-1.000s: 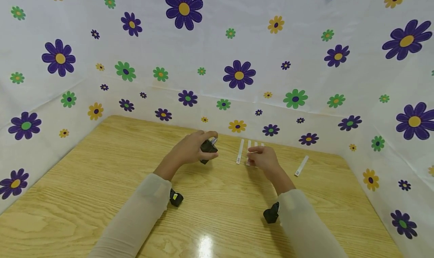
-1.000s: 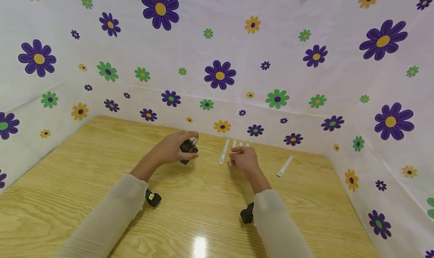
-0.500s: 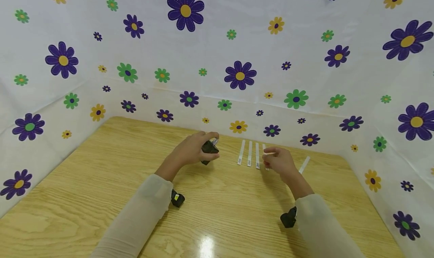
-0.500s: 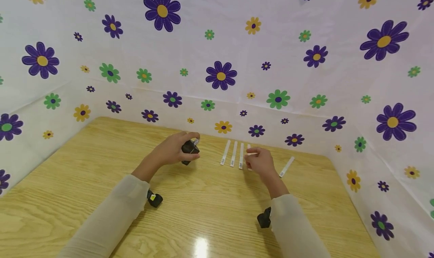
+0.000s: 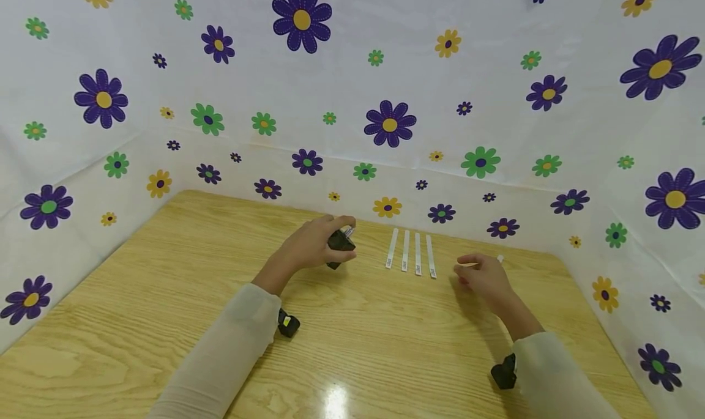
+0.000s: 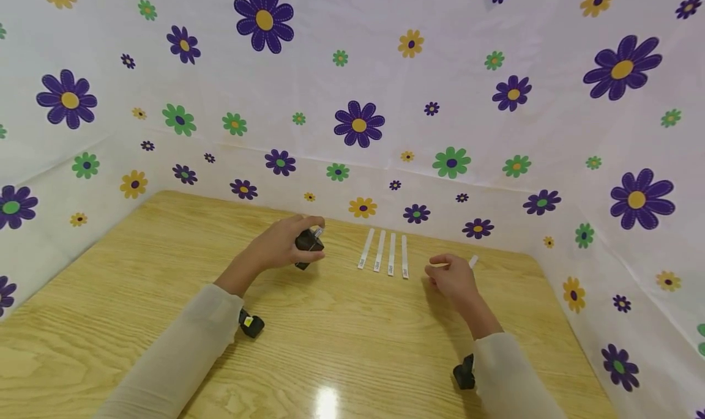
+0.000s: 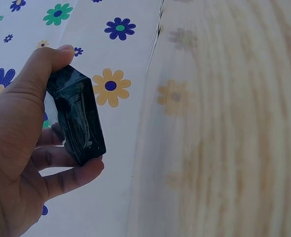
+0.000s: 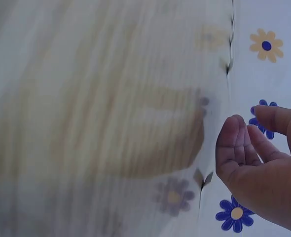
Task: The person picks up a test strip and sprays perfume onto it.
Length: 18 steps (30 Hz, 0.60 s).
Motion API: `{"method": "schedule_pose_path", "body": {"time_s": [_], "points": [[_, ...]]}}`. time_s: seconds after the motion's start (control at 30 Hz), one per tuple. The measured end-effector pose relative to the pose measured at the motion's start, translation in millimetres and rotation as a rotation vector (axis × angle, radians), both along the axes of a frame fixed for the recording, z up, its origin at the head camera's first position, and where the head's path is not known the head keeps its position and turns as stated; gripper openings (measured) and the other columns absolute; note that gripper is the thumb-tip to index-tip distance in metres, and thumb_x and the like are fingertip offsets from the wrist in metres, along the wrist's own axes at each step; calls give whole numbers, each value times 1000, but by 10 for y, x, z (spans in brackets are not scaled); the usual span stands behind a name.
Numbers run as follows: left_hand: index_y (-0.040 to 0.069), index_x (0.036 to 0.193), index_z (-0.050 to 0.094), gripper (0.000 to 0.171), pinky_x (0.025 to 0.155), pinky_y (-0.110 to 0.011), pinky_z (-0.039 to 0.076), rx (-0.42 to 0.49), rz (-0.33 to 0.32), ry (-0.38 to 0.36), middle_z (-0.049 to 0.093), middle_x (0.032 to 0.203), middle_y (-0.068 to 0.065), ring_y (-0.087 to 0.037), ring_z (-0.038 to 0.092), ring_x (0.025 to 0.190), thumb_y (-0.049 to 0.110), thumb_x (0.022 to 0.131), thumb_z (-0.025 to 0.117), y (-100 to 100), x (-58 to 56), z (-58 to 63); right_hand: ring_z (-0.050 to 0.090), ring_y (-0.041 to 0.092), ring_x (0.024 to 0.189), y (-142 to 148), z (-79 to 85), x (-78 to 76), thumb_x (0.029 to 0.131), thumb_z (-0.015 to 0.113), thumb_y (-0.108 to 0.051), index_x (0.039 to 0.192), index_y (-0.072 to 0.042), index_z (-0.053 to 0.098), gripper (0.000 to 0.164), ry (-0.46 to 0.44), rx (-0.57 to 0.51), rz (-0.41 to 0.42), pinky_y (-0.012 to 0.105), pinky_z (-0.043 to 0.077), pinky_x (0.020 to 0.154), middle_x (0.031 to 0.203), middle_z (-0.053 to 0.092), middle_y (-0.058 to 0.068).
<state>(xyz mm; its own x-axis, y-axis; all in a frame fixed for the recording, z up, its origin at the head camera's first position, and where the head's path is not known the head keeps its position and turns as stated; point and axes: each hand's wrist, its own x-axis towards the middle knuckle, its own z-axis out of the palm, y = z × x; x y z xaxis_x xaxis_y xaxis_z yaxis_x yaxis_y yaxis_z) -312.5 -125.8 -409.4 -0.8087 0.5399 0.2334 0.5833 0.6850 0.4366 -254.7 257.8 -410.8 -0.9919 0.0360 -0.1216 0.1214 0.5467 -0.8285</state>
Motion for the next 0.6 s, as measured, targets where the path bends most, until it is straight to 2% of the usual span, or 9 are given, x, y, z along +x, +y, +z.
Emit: {"method": "schedule_pose_path", "body": {"time_s": [0.43, 0.6], "points": [[32, 146, 50, 67, 73, -38, 52, 2, 10, 1, 60, 123, -13, -25, 58, 91, 57, 89, 74, 6, -9, -28, 69, 18, 88, 364, -14, 108, 105, 57, -19, 141, 13, 47, 49, -28, 27, -29, 30, 59, 77, 110, 67, 22], [32, 147, 50, 67, 73, -38, 52, 3, 9, -2, 60, 123, -13, -25, 58, 91, 56, 89, 74, 14, -7, -23, 69, 13, 82, 459, 3, 93, 105, 58, -17, 143, 15, 43, 52, -50, -32, -73, 30, 59, 74, 107, 68, 19]]}}
